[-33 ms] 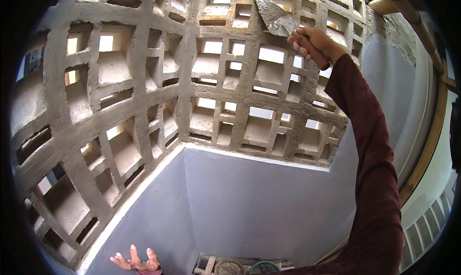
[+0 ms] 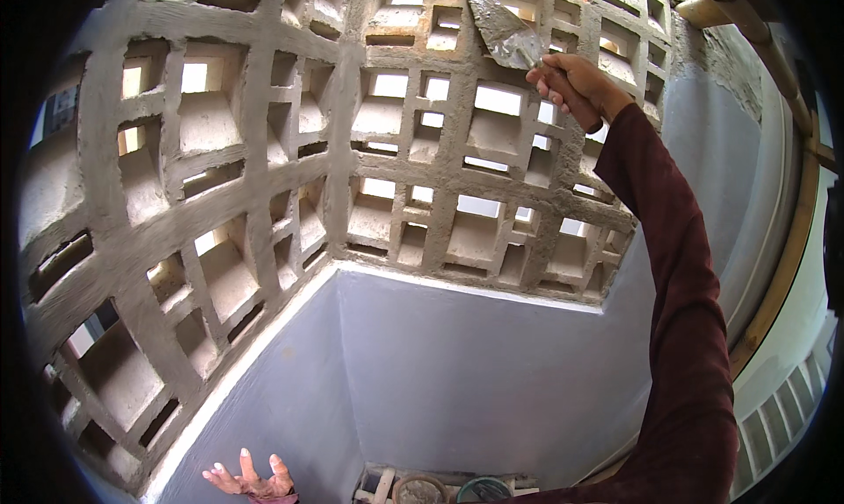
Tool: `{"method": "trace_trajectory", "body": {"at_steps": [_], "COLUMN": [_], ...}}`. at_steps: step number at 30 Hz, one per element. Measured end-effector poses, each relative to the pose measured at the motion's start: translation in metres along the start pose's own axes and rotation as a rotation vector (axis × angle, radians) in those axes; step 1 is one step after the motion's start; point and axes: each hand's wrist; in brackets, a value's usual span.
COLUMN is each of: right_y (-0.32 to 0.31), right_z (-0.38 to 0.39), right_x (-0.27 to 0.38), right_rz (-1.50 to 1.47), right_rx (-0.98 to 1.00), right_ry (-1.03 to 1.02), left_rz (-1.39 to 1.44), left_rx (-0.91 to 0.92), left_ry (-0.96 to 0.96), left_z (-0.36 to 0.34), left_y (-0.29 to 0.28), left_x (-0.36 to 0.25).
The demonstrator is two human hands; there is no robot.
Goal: The person applies cement to a lattice wall using a trowel. They repeatedly scoop cement from a bowl and spread it over the wall's grid pattern, smoothing the surface.
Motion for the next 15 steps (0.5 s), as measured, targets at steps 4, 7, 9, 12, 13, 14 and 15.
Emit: {"method": "trace_trajectory", "body": {"at_steps": [4, 7, 9, 12, 13, 14, 15], "right_y": [0.01, 0.001, 0.007, 0.002, -0.007, -0.007, -0.002], "right_z": [0.013, 0.03, 0.041, 0.032, 0.021, 0.015, 0.008], "right_x": [-0.016, -0.017, 0.0, 0.033, 0.042, 0.052, 0.063], "right_rz": [0.064, 0.124, 0.15, 0.136, 0.226, 0.261, 0.291], "right_rx": [-0.062, -0.006, -0.031, -0.081, -0.061, -0.073, -0.076], "right_ry": [0.054, 0.096, 0.103, 0.029, -0.065, -0.069, -0.072], "left_rz": [-0.047, -0.087, -0.089, -0.082, -0.098, -0.117, -0.145], "left_rx": [0.043, 0.047, 0.04, 0.052, 0.043, 0.033, 0.029], "left_ry": [0.056, 0.087, 0.097, 0.135, 0.195, 0.254, 0.313], "left_z": [0.001, 0.005, 0.007, 0.013, 0.011, 0.005, 0.001], "left_y": [-0.001, -0.001, 0.001, 0.007, 0.008, 0.007, 0.005], "left_x": [0.003, 0.007, 0.005, 0.006, 0.004, 0.003, 0.004]}}
Point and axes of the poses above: each hand's wrist, its own z-axis away from the middle knuckle, its own y-axis out of the palm, x = y × z, and after that the axes turned 12 degrees about -z, right-handed
